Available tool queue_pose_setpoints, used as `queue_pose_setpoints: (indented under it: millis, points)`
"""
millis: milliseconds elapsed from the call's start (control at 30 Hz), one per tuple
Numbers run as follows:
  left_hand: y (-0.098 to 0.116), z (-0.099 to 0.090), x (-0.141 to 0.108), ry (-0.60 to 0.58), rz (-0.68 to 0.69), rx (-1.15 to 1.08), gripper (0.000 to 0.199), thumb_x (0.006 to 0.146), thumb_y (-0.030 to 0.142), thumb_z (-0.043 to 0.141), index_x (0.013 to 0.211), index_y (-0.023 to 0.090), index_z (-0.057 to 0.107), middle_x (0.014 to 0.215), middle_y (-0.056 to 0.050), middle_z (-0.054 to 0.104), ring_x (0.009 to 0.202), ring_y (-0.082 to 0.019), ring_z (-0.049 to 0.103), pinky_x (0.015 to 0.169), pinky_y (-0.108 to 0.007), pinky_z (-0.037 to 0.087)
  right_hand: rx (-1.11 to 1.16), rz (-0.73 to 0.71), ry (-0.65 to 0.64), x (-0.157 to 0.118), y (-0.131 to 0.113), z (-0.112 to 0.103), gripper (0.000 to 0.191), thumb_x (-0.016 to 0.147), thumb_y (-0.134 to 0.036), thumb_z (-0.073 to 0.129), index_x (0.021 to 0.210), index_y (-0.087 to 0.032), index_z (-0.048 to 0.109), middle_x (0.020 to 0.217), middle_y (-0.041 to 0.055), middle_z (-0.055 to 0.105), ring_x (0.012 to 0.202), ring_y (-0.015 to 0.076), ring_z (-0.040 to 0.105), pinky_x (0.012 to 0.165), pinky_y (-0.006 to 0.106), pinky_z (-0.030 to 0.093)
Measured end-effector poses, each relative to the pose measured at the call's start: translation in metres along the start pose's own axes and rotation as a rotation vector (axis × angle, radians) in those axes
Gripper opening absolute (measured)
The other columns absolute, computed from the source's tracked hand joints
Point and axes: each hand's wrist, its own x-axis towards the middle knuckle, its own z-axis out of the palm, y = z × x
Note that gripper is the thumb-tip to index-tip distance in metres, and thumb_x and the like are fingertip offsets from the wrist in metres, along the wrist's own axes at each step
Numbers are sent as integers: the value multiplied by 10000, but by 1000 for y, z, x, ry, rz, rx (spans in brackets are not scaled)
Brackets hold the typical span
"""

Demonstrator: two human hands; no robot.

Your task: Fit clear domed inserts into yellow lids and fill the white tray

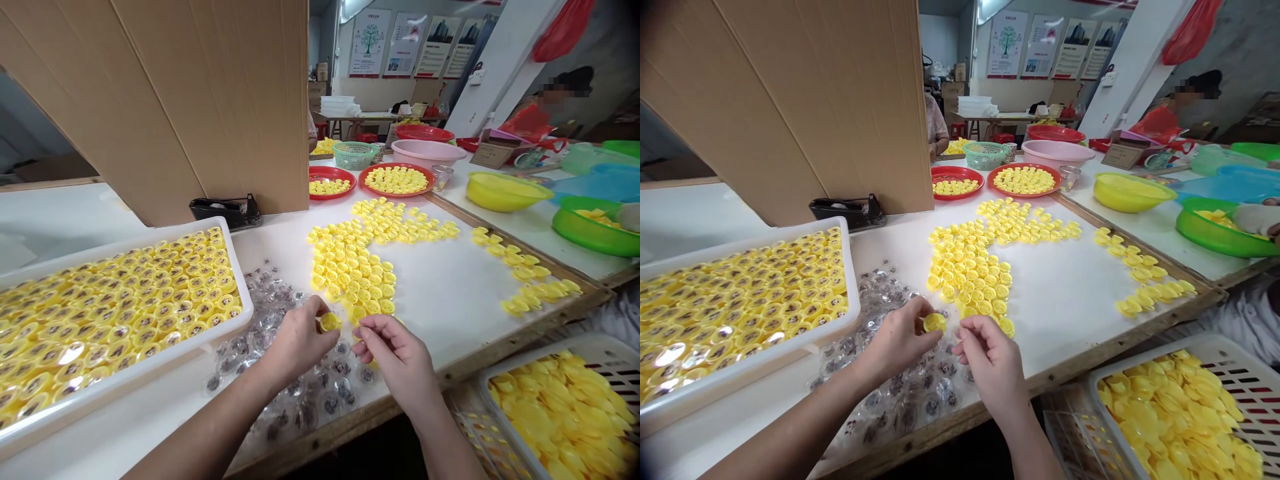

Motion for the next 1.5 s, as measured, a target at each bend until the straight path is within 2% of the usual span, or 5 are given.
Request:
queue_pose_setpoints:
  millis: [267, 667, 933, 1167, 1500]
  points:
    - [-31, -39, -41, -61, -222, -432, 431, 647, 420, 724, 1004, 195, 643, 569, 31, 528, 484, -113, 463, 447, -219, 328, -100, -62, -126, -2, -4, 49, 157, 816, -336, 588, 911, -210, 586, 738, 20, 666, 594, 164, 658, 524, 245, 535]
    - [-65, -35, -63, -66, -400, -1311, 449, 795, 422, 615, 1134, 136, 548, 888, -81, 628, 692, -156, 655, 628, -246, 519, -760, -634, -168, -6, -14, 91, 220, 887, -124, 392, 937, -199, 593, 870, 75, 681, 774, 193, 660, 717, 300, 516]
    - [-63, -32, -66, -103, -389, -1523, 255, 835, 275, 599, 1049, 149, 541, 894, -79, 640, 739, -135, 638, 644, -217, 525, -590, -496, -386, -6, -31, 90, 281, 836, -131, 478, 1076, -206, 604, 990, 78, 648, 853, 198, 639, 751, 325, 528]
    - [-64, -30, -69, -154, -304, -1562, 235, 809, 299, 645, 968, 151, 554, 838, -45, 620, 635, -97, 609, 516, -153, 469, -112, -55, -602, 10, -23, 78, 227, 808, -251, 633, 1033, -222, 624, 757, -9, 668, 672, 148, 654, 645, 264, 549]
    - [-68, -27, -69, -122, -327, -1606, 326, 750, 215, 718, 1057, 152, 630, 989, -59, 648, 849, -125, 630, 757, -207, 528, -131, -242, -512, 10, -15, 75, 250, 747, -169, 706, 963, -237, 601, 840, -12, 634, 718, 135, 604, 659, 258, 509]
